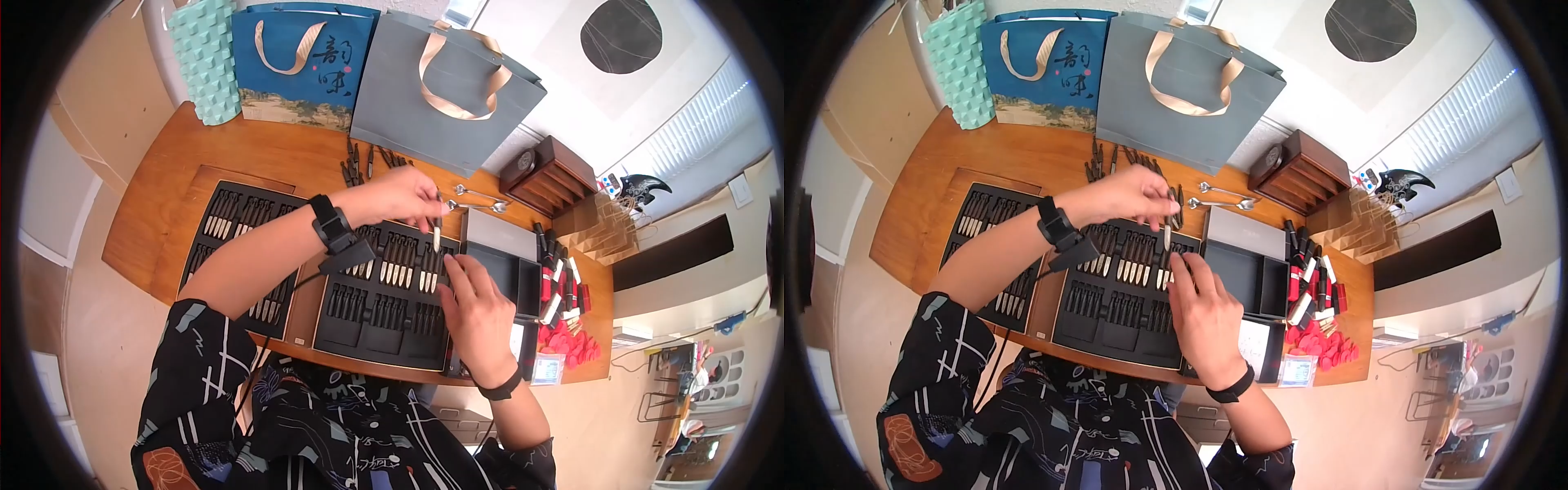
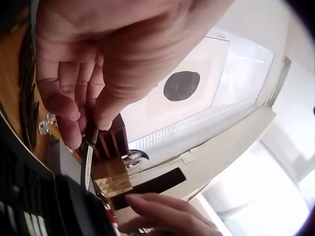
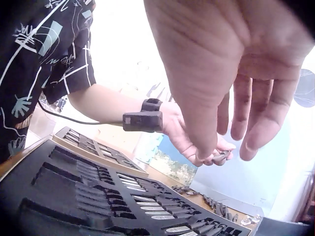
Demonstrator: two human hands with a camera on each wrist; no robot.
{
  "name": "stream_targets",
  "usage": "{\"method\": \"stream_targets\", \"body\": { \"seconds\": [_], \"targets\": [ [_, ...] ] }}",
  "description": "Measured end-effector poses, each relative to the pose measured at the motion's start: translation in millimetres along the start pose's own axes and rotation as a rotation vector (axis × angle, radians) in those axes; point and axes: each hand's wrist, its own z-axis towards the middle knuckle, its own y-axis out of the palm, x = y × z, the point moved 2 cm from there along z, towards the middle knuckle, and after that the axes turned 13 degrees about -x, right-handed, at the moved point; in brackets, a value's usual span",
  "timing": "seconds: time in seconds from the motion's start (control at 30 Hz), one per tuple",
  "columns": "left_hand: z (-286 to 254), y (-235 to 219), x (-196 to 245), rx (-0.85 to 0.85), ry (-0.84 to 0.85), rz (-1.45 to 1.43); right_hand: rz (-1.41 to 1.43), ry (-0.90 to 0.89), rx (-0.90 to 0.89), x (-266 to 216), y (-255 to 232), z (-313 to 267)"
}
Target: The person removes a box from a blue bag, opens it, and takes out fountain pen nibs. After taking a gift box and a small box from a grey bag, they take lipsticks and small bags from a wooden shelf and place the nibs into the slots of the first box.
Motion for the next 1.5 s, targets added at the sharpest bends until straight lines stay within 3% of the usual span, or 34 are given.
{"method": "stream_targets", "body": {
  "seconds": [0.07, 0.23, 0.47, 0.57, 0.63, 0.67, 0.73, 0.97, 1.03, 1.13, 1.5],
  "targets": [
    [-3.7, 17.9, 9.4, -0.144, -0.112, -0.09, -0.02, 0.006, 0.005, 0.3, -0.7, -0.3],
    [4.2, 46.1, -3.5, -0.207, -0.217, -0.183, -0.051, -0.074, -0.003, 6.9, 10.6, -11.3],
    [13.5, 55.7, -16.5, -0.221, -0.264, -0.261, -0.056, 0.001, 0.099, 15.4, 13.7, -16.6],
    [19.3, 52.7, -31.5, -0.16, -0.223, -0.052, -0.032, 0.026, 0.085, 24.1, 14.5, -14.2],
    [14.8, 48.7, -34.4, 0.071, 0.076, 0.532, -0.012, 0.034, 0.06, 27.1, 16.5, -12.9],
    [13.5, 48.2, -39.7, 0.071, 0.074, 0.533, -0.01, 0.034, 0.06, 27.5, 16.6, -12.4],
    [9.1, 49.6, -40.2, 0.116, 0.178, 0.844, -0.01, 0.024, 0.018, 27.4, 17.4, -10.9],
    [-5.8, 58.7, -30.2, -0.137, 0.087, 1.073, -0.082, 0.095, -0.059, 32.4, 32.4, -5.1],
    [-6.1, 63.8, -39.0, -0.163, 0.184, 1.131, -0.096, 0.104, -0.133, 34.4, 36.2, -4.0],
    [-11.1, 68.1, -42.3, -0.233, 0.16, 1.214, -0.08, 0.119, -0.271, 36.3, 40.0, -5.1],
    [-14.9, 76.1, -42.8, -0.225, 0.09, 1.376, -0.112, 0.082, -0.408, 27.4, 52.9, -10.2]
  ]
}}
